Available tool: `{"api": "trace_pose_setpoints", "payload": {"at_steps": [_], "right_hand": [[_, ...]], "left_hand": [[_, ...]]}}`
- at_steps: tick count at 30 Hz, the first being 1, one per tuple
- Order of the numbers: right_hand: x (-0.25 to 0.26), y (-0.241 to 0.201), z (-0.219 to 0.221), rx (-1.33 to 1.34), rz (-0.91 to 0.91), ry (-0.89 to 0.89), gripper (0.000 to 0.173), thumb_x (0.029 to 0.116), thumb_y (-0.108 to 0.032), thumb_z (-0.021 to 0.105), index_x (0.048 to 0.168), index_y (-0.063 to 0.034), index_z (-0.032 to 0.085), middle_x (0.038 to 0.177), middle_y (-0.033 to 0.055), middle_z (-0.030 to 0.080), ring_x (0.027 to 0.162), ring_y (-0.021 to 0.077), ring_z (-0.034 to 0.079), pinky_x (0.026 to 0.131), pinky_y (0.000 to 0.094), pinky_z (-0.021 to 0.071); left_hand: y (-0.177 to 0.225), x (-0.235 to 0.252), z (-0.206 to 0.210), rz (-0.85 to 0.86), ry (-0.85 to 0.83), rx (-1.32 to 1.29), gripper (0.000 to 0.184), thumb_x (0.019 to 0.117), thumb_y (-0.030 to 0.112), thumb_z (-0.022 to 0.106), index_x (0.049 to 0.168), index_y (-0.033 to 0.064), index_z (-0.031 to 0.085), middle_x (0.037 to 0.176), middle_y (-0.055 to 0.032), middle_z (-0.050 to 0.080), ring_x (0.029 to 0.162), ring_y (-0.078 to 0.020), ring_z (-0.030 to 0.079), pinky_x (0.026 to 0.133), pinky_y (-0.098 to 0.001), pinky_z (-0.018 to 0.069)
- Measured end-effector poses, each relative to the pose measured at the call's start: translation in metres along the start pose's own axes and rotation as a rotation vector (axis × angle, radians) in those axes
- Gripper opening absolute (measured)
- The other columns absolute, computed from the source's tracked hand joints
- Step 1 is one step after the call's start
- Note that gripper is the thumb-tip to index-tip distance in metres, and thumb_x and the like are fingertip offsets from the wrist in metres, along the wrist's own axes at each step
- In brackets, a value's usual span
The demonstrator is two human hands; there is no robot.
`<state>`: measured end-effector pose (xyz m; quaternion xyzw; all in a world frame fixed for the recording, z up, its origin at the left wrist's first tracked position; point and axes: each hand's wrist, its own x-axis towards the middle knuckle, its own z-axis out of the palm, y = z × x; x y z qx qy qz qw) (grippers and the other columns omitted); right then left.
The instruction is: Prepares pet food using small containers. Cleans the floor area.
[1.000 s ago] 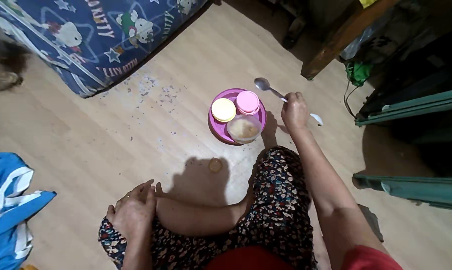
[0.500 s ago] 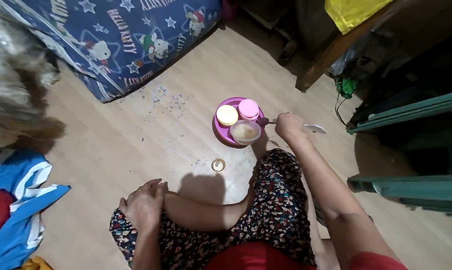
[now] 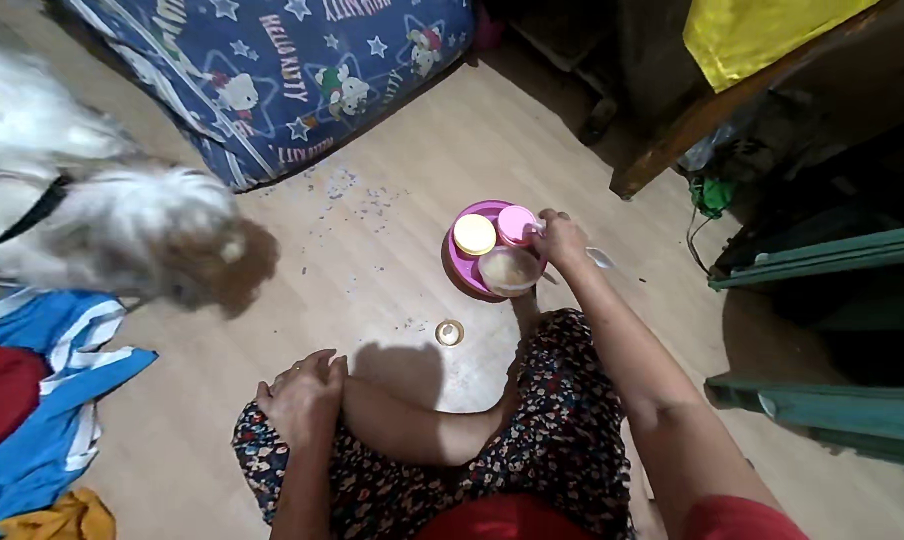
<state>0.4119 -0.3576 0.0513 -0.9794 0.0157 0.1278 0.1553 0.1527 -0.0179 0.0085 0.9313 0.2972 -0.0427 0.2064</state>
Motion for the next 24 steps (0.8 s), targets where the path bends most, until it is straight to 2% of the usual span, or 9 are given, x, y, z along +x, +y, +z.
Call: {"api": "trace_pose_setpoints", "payload": {"at_steps": [2, 4, 8, 13, 15, 17, 21, 24], "right_hand": [[0.018, -0.006, 0.009, -0.008, -0.011, -0.026, 0.064, 0.0917, -0.029, 0.074, 0.146, -0.0051, 0.052, 0.140, 0.0319, 0.054, 0.115, 0.0534, 0.061, 0.090, 0.0706, 0.0477], [0.033, -0.008, 0.017, 0.003, 0.009, -0.083, 0.072, 0.0867, -0.033, 0.080, 0.148, -0.0075, 0.051, 0.144, 0.0312, 0.050, 0.118, 0.0538, 0.058, 0.092, 0.0714, 0.0463], [0.044, -0.007, 0.024, 0.079, 0.032, -0.148, 0.066, 0.0859, -0.033, 0.081, 0.142, -0.0073, 0.056, 0.140, 0.0322, 0.053, 0.119, 0.0530, 0.058, 0.092, 0.0718, 0.0458], [0.057, -0.001, 0.019, 0.202, 0.010, -0.144, 0.055, 0.0946, -0.042, 0.069, 0.137, -0.0089, 0.063, 0.138, 0.0296, 0.056, 0.124, 0.0499, 0.056, 0.096, 0.0721, 0.0433], [0.068, 0.000, 0.012, 0.261, -0.022, -0.161, 0.051, 0.0975, -0.045, 0.064, 0.133, -0.0075, 0.065, 0.131, 0.0286, 0.062, 0.124, 0.0476, 0.057, 0.099, 0.0711, 0.0420], [0.075, -0.011, 0.006, 0.249, -0.072, -0.212, 0.052, 0.0996, -0.047, 0.061, 0.129, -0.0052, 0.067, 0.126, 0.0281, 0.065, 0.122, 0.0464, 0.059, 0.101, 0.0710, 0.0410], [0.094, -0.031, 0.008, 0.078, -0.171, -0.277, 0.056, 0.1012, -0.049, 0.060, 0.122, 0.0016, 0.068, 0.115, 0.0351, 0.065, 0.113, 0.0543, 0.060, 0.093, 0.0773, 0.0399], [0.101, -0.044, 0.009, -0.059, -0.162, -0.244, 0.054, 0.1050, -0.043, 0.056, 0.127, 0.0053, 0.066, 0.121, 0.0392, 0.062, 0.117, 0.0595, 0.057, 0.094, 0.0802, 0.0380]], "left_hand": [[0.001, 0.002, 0.001, -0.012, 0.003, 0.024, 0.031, 0.1012, 0.030, 0.061, 0.120, 0.0092, 0.073, 0.115, -0.0185, 0.073, 0.120, -0.0423, 0.063, 0.114, -0.0715, 0.0205], [0.002, 0.003, 0.001, -0.016, 0.000, 0.042, 0.030, 0.1012, 0.030, 0.062, 0.120, 0.0097, 0.074, 0.114, -0.0183, 0.073, 0.119, -0.0420, 0.064, 0.113, -0.0723, 0.0218], [0.006, 0.007, -0.002, -0.055, -0.056, 0.049, 0.030, 0.1026, 0.031, 0.061, 0.123, 0.0134, 0.074, 0.118, -0.0149, 0.073, 0.122, -0.0394, 0.063, 0.115, -0.0704, 0.0211], [0.006, 0.009, 0.000, -0.049, -0.058, 0.038, 0.028, 0.1022, 0.029, 0.061, 0.123, 0.0147, 0.073, 0.119, -0.0148, 0.073, 0.121, -0.0393, 0.063, 0.116, -0.0697, 0.0217], [0.010, 0.010, 0.001, -0.055, -0.067, 0.030, 0.029, 0.1019, 0.029, 0.060, 0.124, 0.0145, 0.073, 0.120, -0.0145, 0.073, 0.122, -0.0383, 0.063, 0.116, -0.0681, 0.0230], [0.014, 0.014, -0.004, -0.101, -0.153, 0.074, 0.033, 0.1036, 0.031, 0.056, 0.128, 0.0161, 0.071, 0.127, -0.0120, 0.070, 0.127, -0.0352, 0.060, 0.119, -0.0648, 0.0232], [0.016, 0.019, -0.009, -0.147, -0.277, 0.096, 0.039, 0.1059, 0.033, 0.051, 0.137, 0.0123, 0.064, 0.136, -0.0144, 0.065, 0.134, -0.0344, 0.054, 0.122, -0.0589, 0.0208], [0.016, 0.020, -0.012, -0.178, -0.316, 0.094, 0.041, 0.1062, 0.035, 0.049, 0.139, 0.0147, 0.063, 0.139, -0.0115, 0.064, 0.138, -0.0306, 0.052, 0.124, -0.0565, 0.0186]]}}
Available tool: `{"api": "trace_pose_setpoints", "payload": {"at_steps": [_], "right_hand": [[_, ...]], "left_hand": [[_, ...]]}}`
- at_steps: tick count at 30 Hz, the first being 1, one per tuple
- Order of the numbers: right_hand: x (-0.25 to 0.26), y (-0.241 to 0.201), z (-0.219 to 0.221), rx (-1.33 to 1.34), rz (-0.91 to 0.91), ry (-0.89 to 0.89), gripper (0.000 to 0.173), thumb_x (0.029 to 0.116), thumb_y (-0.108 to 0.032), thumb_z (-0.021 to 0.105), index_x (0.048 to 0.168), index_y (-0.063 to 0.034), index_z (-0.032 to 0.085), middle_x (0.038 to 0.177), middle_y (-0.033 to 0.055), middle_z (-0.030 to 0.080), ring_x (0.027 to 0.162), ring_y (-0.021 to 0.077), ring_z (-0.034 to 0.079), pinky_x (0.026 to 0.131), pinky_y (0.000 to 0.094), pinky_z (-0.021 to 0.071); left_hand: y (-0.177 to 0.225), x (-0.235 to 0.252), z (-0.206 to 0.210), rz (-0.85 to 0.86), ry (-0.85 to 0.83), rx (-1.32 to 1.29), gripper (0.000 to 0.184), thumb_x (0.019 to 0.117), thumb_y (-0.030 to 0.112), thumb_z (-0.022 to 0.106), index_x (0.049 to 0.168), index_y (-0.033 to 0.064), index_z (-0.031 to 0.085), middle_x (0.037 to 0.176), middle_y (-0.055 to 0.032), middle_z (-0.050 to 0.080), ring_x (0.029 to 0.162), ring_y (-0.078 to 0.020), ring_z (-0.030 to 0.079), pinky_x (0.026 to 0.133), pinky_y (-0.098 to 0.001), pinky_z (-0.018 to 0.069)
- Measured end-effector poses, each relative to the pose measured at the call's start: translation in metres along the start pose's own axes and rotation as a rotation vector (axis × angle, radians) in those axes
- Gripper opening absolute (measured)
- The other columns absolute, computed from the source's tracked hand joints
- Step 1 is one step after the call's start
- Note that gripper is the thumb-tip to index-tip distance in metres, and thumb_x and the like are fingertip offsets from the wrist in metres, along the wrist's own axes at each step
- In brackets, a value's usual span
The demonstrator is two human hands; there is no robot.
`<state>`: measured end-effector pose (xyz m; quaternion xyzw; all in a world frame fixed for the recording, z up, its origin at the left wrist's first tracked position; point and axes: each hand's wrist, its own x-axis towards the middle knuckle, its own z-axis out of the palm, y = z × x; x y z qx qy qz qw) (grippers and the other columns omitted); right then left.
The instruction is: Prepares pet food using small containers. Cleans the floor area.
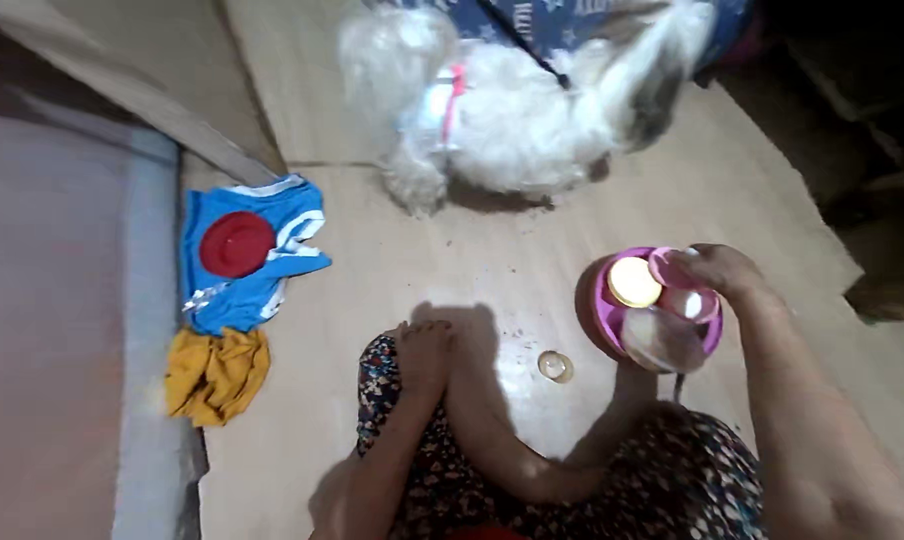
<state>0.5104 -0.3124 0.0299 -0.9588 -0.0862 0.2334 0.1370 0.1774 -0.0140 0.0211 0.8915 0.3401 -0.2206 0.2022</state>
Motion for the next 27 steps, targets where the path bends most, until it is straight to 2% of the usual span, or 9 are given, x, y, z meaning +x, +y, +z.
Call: {"api": "trace_pose_setpoints", "payload": {"at_steps": [3, 6, 9, 12, 14, 18, 21, 24, 27], "right_hand": [[0.001, 0.002, 0.003, -0.029, -0.007, 0.065, 0.049, 0.1065, -0.040, 0.054, 0.124, 0.0043, 0.067, 0.119, 0.0397, 0.062, 0.114, 0.0611, 0.057, 0.090, 0.0816, 0.0388], [0.002, 0.002, 0.008, 0.009, 0.003, 0.001, 0.054, 0.1043, -0.045, 0.057, 0.126, 0.0033, 0.066, 0.123, 0.0397, 0.061, 0.120, 0.0595, 0.055, 0.097, 0.0795, 0.0361], [-0.001, 0.007, 0.010, 0.033, -0.018, -0.009, 0.044, 0.1000, -0.029, 0.068, 0.130, 0.0027, 0.065, 0.129, 0.0381, 0.058, 0.124, 0.0577, 0.053, 0.100, 0.0770, 0.0362], [0.002, 0.016, 0.012, 0.023, -0.056, -0.010, 0.048, 0.0939, -0.019, 0.076, 0.133, 0.0038, 0.061, 0.136, 0.0380, 0.054, 0.126, 0.0575, 0.051, 0.100, 0.0764, 0.0368], [0.002, 0.017, 0.011, -0.016, -0.078, 0.007, 0.046, 0.0956, -0.020, 0.074, 0.131, 0.0071, 0.062, 0.137, 0.0385, 0.052, 0.126, 0.0579, 0.050, 0.101, 0.0766, 0.0366], [-0.005, 0.004, 0.015, -0.162, -0.159, 0.050, 0.034, 0.1051, -0.017, 0.056, 0.128, 0.0074, 0.065, 0.137, 0.0373, 0.054, 0.122, 0.0581, 0.054, 0.096, 0.0770, 0.0395], [-0.015, 0.000, 0.012, -0.146, -0.164, 0.227, 0.030, 0.1002, -0.002, 0.057, 0.127, 0.0104, 0.062, 0.134, 0.0408, 0.053, 0.117, 0.0632, 0.055, 0.090, 0.0796, 0.0427], [-0.024, -0.005, 0.002, -0.013, -0.115, 0.371, 0.038, 0.0975, 0.003, 0.055, 0.135, 0.0097, 0.056, 0.139, 0.0389, 0.051, 0.123, 0.0598, 0.053, 0.097, 0.0752, 0.0426], [-0.022, -0.005, 0.000, 0.063, -0.101, 0.397, 0.036, 0.1009, -0.001, 0.051, 0.136, 0.0068, 0.057, 0.140, 0.0339, 0.054, 0.126, 0.0531, 0.055, 0.101, 0.0690, 0.0442]], "left_hand": [[0.003, -0.001, -0.003, -0.008, -0.035, -0.026, 0.041, 0.1064, 0.033, 0.049, 0.140, 0.0143, 0.061, 0.139, -0.0125, 0.063, 0.137, -0.0312, 0.052, 0.123, -0.0566, 0.0187], [-0.001, -0.003, -0.006, -0.009, -0.047, -0.041, 0.042, 0.1070, 0.033, 0.047, 0.141, 0.0133, 0.060, 0.140, -0.0138, 0.062, 0.139, -0.0319, 0.050, 0.123, -0.0570, 0.0188], [0.000, -0.003, -0.006, 0.002, -0.061, -0.027, 0.043, 0.1075, 0.034, 0.045, 0.142, 0.0137, 0.059, 0.140, -0.0128, 0.062, 0.139, -0.0303, 0.050, 0.123, -0.0567, 0.0176], [-0.001, -0.002, -0.004, 0.004, -0.061, -0.022, 0.042, 0.1076, 0.034, 0.046, 0.142, 0.0128, 0.059, 0.140, -0.0136, 0.062, 0.138, -0.0314, 0.050, 0.123, -0.0573, 0.0174], [0.002, 0.000, -0.004, 0.008, -0.059, -0.030, 0.042, 0.1075, 0.034, 0.047, 0.141, 0.0126, 0.059, 0.139, -0.0141, 0.062, 0.138, -0.0318, 0.051, 0.123, -0.0571, 0.0179], [0.000, 0.000, -0.004, -0.002, -0.064, -0.050, 0.042, 0.1079, 0.034, 0.046, 0.141, 0.0123, 0.060, 0.140, -0.0137, 0.062, 0.139, -0.0312, 0.050, 0.123, -0.0573, 0.0178], [0.001, -0.002, -0.005, -0.017, -0.062, -0.036, 0.043, 0.1076, 0.036, 0.046, 0.142, 0.0146, 0.060, 0.142, -0.0117, 0.061, 0.139, -0.0311, 0.050, 0.123, -0.0580, 0.0184], [0.002, -0.007, -0.005, 0.017, -0.015, -0.035, 0.041, 0.1069, 0.033, 0.047, 0.140, 0.0134, 0.062, 0.140, -0.0139, 0.062, 0.138, -0.0342, 0.050, 0.122, -0.0606, 0.0167], [0.003, -0.006, -0.001, 0.045, 0.024, -0.023, 0.040, 0.1066, 0.032, 0.050, 0.138, 0.0111, 0.063, 0.139, -0.0177, 0.062, 0.138, -0.0376, 0.051, 0.122, -0.0625, 0.0155]]}}
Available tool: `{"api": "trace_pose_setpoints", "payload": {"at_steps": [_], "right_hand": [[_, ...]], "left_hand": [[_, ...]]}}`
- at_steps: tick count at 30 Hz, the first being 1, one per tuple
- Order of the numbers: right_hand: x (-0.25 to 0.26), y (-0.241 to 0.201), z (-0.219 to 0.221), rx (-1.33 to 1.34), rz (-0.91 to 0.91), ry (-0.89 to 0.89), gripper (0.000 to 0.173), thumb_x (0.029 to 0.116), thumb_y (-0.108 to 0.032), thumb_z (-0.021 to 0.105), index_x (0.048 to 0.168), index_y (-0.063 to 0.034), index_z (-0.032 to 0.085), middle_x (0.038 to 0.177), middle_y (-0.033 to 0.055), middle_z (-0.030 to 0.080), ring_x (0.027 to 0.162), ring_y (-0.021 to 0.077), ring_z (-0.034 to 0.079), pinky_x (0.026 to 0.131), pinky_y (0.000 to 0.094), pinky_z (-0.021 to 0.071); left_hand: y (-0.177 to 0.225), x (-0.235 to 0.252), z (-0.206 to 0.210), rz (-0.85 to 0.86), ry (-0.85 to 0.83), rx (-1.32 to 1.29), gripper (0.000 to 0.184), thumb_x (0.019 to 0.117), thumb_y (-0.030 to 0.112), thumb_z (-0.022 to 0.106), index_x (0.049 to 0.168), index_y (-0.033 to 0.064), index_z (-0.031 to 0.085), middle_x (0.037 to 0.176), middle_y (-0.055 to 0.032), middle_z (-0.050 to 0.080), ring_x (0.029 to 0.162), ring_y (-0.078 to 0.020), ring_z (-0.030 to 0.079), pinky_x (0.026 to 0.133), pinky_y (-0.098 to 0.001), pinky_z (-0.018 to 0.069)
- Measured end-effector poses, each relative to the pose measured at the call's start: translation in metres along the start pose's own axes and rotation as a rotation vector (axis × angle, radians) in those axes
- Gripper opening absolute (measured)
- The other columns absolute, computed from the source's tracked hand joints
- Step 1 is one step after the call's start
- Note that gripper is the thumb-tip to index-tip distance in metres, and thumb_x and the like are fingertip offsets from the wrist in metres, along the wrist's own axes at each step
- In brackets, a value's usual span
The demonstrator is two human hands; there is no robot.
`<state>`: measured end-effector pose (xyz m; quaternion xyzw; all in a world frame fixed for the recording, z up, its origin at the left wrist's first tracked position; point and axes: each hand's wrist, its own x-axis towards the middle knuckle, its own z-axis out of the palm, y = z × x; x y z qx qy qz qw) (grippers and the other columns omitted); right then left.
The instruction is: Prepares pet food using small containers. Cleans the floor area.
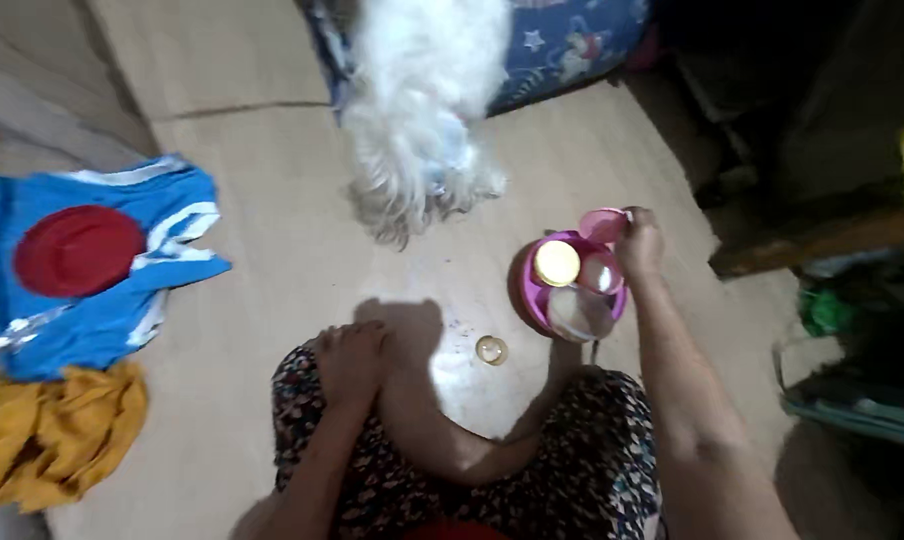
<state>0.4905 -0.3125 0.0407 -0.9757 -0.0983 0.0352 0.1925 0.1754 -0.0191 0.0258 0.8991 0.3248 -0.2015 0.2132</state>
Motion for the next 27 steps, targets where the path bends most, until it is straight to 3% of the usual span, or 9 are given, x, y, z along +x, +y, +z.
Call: {"api": "trace_pose_setpoints", "payload": {"at_steps": [4, 8, 10, 13, 16, 17, 20, 21, 27], "right_hand": [[0.003, 0.013, 0.020, -0.003, -0.087, -0.049, 0.031, 0.0994, -0.003, 0.055, 0.129, 0.0054, 0.064, 0.131, 0.0316, 0.060, 0.118, 0.0514, 0.061, 0.094, 0.0700, 0.0475], [0.003, 0.018, 0.024, -0.012, -0.050, -0.087, 0.038, 0.1037, -0.008, 0.052, 0.140, 0.0002, 0.059, 0.139, 0.0325, 0.055, 0.112, 0.0525, 0.063, 0.092, 0.0685, 0.0497], [-0.001, 0.019, 0.006, 0.045, 0.018, -0.050, 0.041, 0.1058, -0.012, 0.048, 0.143, 0.0031, 0.053, 0.141, 0.0352, 0.050, 0.119, 0.0513, 0.060, 0.099, 0.0631, 0.0487], [-0.016, 0.026, -0.024, 0.201, 0.060, 0.040, 0.039, 0.1098, -0.015, 0.039, 0.132, 0.0109, 0.058, 0.137, 0.0354, 0.054, 0.127, 0.0459, 0.055, 0.109, 0.0536, 0.0430], [-0.043, 0.039, -0.041, 0.315, 0.050, 0.140, 0.048, 0.1110, -0.030, 0.037, 0.129, 0.0057, 0.064, 0.135, 0.0300, 0.059, 0.131, 0.0419, 0.054, 0.112, 0.0546, 0.0382], [-0.053, 0.042, -0.041, 0.346, 0.057, 0.177, 0.049, 0.1111, -0.032, 0.036, 0.130, 0.0036, 0.065, 0.132, 0.0272, 0.061, 0.126, 0.0377, 0.057, 0.109, 0.0521, 0.0409], [-0.076, 0.051, -0.019, 0.509, 0.083, 0.296, 0.044, 0.1118, -0.025, 0.033, 0.128, 0.0042, 0.062, 0.108, 0.0164, 0.065, 0.084, 0.0154, 0.060, 0.077, 0.0321, 0.0509], [-0.081, 0.055, -0.007, 0.565, 0.098, 0.308, 0.044, 0.1118, -0.023, 0.033, 0.127, 0.0061, 0.061, 0.105, 0.0167, 0.065, 0.080, 0.0141, 0.061, 0.074, 0.0308, 0.0527], [-0.088, 0.061, 0.039, 0.667, 0.202, 0.223, 0.043, 0.1113, -0.027, 0.040, 0.133, 0.0085, 0.051, 0.110, 0.0228, 0.065, 0.091, 0.0221, 0.066, 0.086, 0.0413, 0.0550]], "left_hand": [[-0.003, 0.003, 0.008, 0.005, 0.071, -0.021, 0.037, 0.1041, 0.031, 0.056, 0.133, 0.0098, 0.067, 0.133, -0.0191, 0.066, 0.133, -0.0407, 0.054, 0.121, -0.0643, 0.0170], [-0.005, 0.003, 0.012, 0.024, 0.140, -0.033, 0.034, 0.1023, 0.028, 0.060, 0.129, 0.0085, 0.069, 0.128, -0.0208, 0.068, 0.130, -0.0434, 0.056, 0.119, -0.0667, 0.0193], [-0.008, 0.002, 0.016, 0.051, 0.187, -0.041, 0.033, 0.1009, 0.027, 0.061, 0.127, 0.0084, 0.071, 0.123, -0.0219, 0.070, 0.126, -0.0450, 0.058, 0.118, -0.0681, 0.0209], [-0.011, 0.002, 0.018, 0.083, 0.223, -0.056, 0.032, 0.1007, 0.027, 0.063, 0.124, 0.0080, 0.072, 0.120, -0.0227, 0.070, 0.122, -0.0457, 0.061, 0.116, -0.0699, 0.0220], [-0.014, 0.003, 0.021, 0.127, 0.270, -0.067, 0.029, 0.1003, 0.025, 0.063, 0.120, 0.0077, 0.073, 0.114, -0.0220, 0.072, 0.116, -0.0455, 0.064, 0.113, -0.0710, 0.0254], [-0.015, 0.003, 0.022, 0.148, 0.297, -0.069, 0.027, 0.0998, 0.023, 0.063, 0.118, 0.0065, 0.074, 0.111, -0.0229, 0.073, 0.113, -0.0465, 0.065, 0.111, -0.0721, 0.0270], [-0.015, 0.003, 0.019, 0.106, 0.242, -0.044, 0.029, 0.1020, 0.025, 0.060, 0.121, 0.0082, 0.073, 0.115, -0.0208, 0.072, 0.117, -0.0437, 0.063, 0.114, -0.0696, 0.0252], [-0.013, 0.002, 0.015, 0.079, 0.200, -0.033, 0.030, 0.1031, 0.027, 0.058, 0.124, 0.0098, 0.072, 0.118, -0.0196, 0.072, 0.121, -0.0417, 0.062, 0.116, -0.0677, 0.0240], [-0.009, 0.000, 0.007, 0.006, 0.123, 0.002, 0.033, 0.1040, 0.031, 0.055, 0.128, 0.0139, 0.070, 0.126, -0.0137, 0.070, 0.127, -0.0344, 0.060, 0.120, -0.0611, 0.0223]]}}
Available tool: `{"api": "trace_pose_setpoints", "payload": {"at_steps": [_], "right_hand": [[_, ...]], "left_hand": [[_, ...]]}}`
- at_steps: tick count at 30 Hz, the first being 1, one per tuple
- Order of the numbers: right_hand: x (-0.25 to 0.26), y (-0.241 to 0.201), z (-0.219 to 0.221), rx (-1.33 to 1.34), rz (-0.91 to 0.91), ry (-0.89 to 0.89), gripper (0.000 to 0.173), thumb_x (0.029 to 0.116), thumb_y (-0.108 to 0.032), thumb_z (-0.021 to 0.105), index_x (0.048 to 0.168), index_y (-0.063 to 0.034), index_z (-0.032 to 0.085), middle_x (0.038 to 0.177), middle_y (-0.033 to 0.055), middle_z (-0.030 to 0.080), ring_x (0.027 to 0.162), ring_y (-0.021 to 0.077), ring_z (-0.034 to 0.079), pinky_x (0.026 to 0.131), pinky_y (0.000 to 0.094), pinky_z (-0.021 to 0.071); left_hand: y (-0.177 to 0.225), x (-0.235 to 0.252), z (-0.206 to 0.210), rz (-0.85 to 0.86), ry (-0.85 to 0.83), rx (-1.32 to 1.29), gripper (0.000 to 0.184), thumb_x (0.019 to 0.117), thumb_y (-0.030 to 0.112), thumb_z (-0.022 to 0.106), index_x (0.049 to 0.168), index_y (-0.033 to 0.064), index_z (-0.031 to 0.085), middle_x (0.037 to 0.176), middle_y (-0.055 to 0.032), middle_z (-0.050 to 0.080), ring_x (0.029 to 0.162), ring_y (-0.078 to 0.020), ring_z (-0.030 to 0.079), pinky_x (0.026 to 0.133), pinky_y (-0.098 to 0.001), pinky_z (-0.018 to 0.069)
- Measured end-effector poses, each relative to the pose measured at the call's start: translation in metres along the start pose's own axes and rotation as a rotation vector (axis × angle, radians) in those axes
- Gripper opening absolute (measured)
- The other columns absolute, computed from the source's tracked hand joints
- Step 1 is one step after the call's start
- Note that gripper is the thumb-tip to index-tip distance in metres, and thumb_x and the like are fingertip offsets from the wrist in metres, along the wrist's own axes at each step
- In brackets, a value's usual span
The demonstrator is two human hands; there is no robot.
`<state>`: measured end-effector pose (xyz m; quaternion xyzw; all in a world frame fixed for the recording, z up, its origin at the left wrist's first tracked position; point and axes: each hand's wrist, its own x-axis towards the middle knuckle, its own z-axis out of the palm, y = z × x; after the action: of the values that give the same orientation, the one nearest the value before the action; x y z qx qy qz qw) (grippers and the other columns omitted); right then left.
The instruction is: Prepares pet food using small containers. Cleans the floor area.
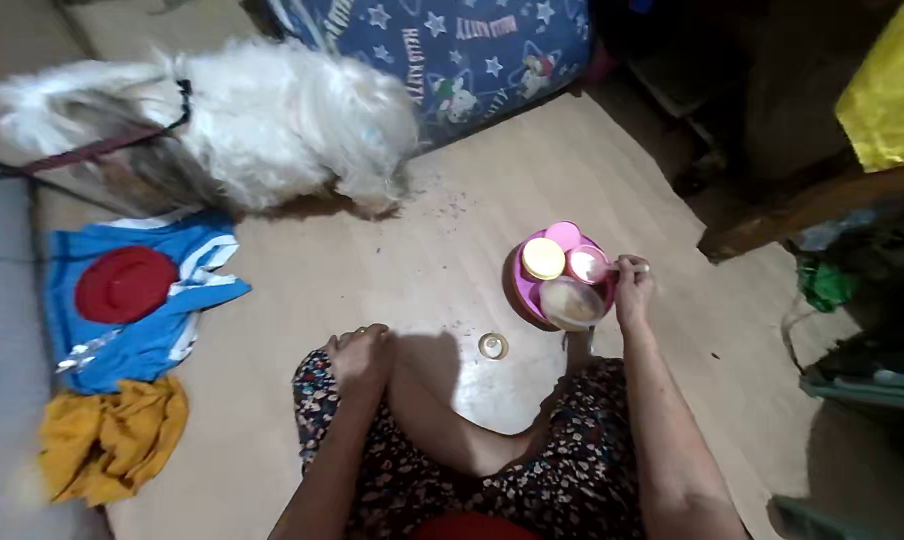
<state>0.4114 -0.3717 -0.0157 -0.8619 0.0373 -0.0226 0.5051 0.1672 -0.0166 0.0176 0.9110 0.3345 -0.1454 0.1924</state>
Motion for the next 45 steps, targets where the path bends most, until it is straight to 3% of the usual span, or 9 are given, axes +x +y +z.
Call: {"api": "trace_pose_setpoints", "payload": {"at_steps": [2, 8, 15, 18, 23, 29, 35, 39, 45], "right_hand": [[0.002, -0.004, 0.005, 0.017, 0.054, 0.002, 0.041, 0.1112, -0.026, 0.040, 0.133, 0.0073, 0.051, 0.112, 0.0238, 0.065, 0.095, 0.0250, 0.067, 0.090, 0.0447, 0.0540], [0.002, -0.022, 0.004, 0.057, 0.026, -0.073, 0.032, 0.1095, -0.015, 0.045, 0.129, 0.0092, 0.050, 0.102, 0.0164, 0.065, 0.082, 0.0137, 0.067, 0.081, 0.0332, 0.0571], [0.001, -0.023, -0.003, -0.091, -0.026, 0.014, 0.031, 0.1074, -0.010, 0.046, 0.126, 0.0134, 0.054, 0.111, 0.0281, 0.063, 0.094, 0.0283, 0.067, 0.090, 0.0433, 0.0532], [0.005, -0.013, 0.005, 0.017, 0.018, 0.004, 0.037, 0.1099, -0.017, 0.042, 0.130, 0.0120, 0.052, 0.109, 0.0224, 0.065, 0.089, 0.0171, 0.067, 0.085, 0.0336, 0.0546], [0.006, -0.005, 0.007, 0.120, 0.009, -0.085, 0.035, 0.1095, -0.016, 0.042, 0.127, 0.0124, 0.051, 0.095, 0.0111, 0.067, 0.077, 0.0064, 0.067, 0.076, 0.0261, 0.0580], [0.009, 0.003, -0.010, -0.097, -0.036, -0.063, 0.044, 0.1081, -0.020, 0.044, 0.135, 0.0145, 0.049, 0.115, 0.0273, 0.062, 0.090, 0.0215, 0.063, 0.083, 0.0383, 0.0546], [0.011, 0.008, -0.003, 0.019, -0.017, -0.038, 0.041, 0.1064, -0.021, 0.048, 0.135, 0.0082, 0.051, 0.115, 0.0151, 0.060, 0.084, 0.0073, 0.058, 0.075, 0.0270, 0.0527], [0.006, -0.002, -0.008, 0.000, 0.006, -0.123, 0.034, 0.1050, -0.021, 0.051, 0.126, 0.0057, 0.055, 0.094, 0.0016, 0.061, 0.066, -0.0010, 0.057, 0.061, 0.0209, 0.0523], [0.005, -0.016, -0.016, -0.101, 0.075, -0.065, 0.037, 0.1097, -0.022, 0.043, 0.135, 0.0048, 0.048, 0.098, 0.0049, 0.055, 0.065, 0.0017, 0.055, 0.057, 0.0210, 0.0492]], "left_hand": [[0.001, 0.003, 0.003, -0.013, -0.005, 0.029, 0.034, 0.1033, 0.033, 0.056, 0.129, 0.0152, 0.070, 0.126, -0.0123, 0.070, 0.127, -0.0331, 0.060, 0.120, -0.0596, 0.0238], [0.002, 0.002, 0.000, -0.035, -0.040, 0.048, 0.037, 0.1043, 0.035, 0.053, 0.132, 0.0153, 0.068, 0.128, -0.0119, 0.069, 0.130, -0.0311, 0.058, 0.122, -0.0573, 0.0213], [0.002, 0.001, -0.002, -0.030, -0.055, 0.043, 0.038, 0.1043, 0.035, 0.051, 0.132, 0.0147, 0.067, 0.129, -0.0120, 0.068, 0.131, -0.0299, 0.057, 0.122, -0.0563, 0.0207], [0.001, 0.000, -0.002, -0.021, -0.056, 0.026, 0.039, 0.1043, 0.035, 0.051, 0.132, 0.0132, 0.067, 0.130, -0.0138, 0.068, 0.132, -0.0315, 0.056, 0.122, -0.0572, 0.0205], [0.000, 0.002, -0.004, -0.042, -0.104, 0.048, 0.040, 0.1053, 0.037, 0.048, 0.135, 0.0155, 0.065, 0.133, -0.0108, 0.067, 0.134, -0.0289, 0.054, 0.123, -0.0558, 0.0193], [0.003, -0.001, -0.013, -0.035, -0.164, -0.041, 0.041, 0.1067, 0.033, 0.048, 0.139, 0.0117, 0.062, 0.140, -0.0144, 0.062, 0.140, -0.0311, 0.049, 0.123, -0.0569, 0.0169], [0.000, -0.001, -0.007, -0.010, -0.115, -0.133, 0.038, 0.1058, 0.027, 0.051, 0.135, 0.0060, 0.063, 0.133, -0.0190, 0.065, 0.135, -0.0343, 0.052, 0.123, -0.0586, 0.0172], [0.000, -0.002, -0.008, -0.002, -0.109, -0.150, 0.036, 0.1058, 0.026, 0.051, 0.133, 0.0052, 0.064, 0.132, -0.0186, 0.065, 0.135, -0.0337, 0.053, 0.123, -0.0577, 0.0162], [-0.001, -0.004, -0.010, 0.029, -0.097, -0.192, 0.037, 0.1063, 0.025, 0.050, 0.135, 0.0057, 0.063, 0.133, -0.0175, 0.065, 0.134, -0.0331, 0.053, 0.123, -0.0576, 0.0155]]}}
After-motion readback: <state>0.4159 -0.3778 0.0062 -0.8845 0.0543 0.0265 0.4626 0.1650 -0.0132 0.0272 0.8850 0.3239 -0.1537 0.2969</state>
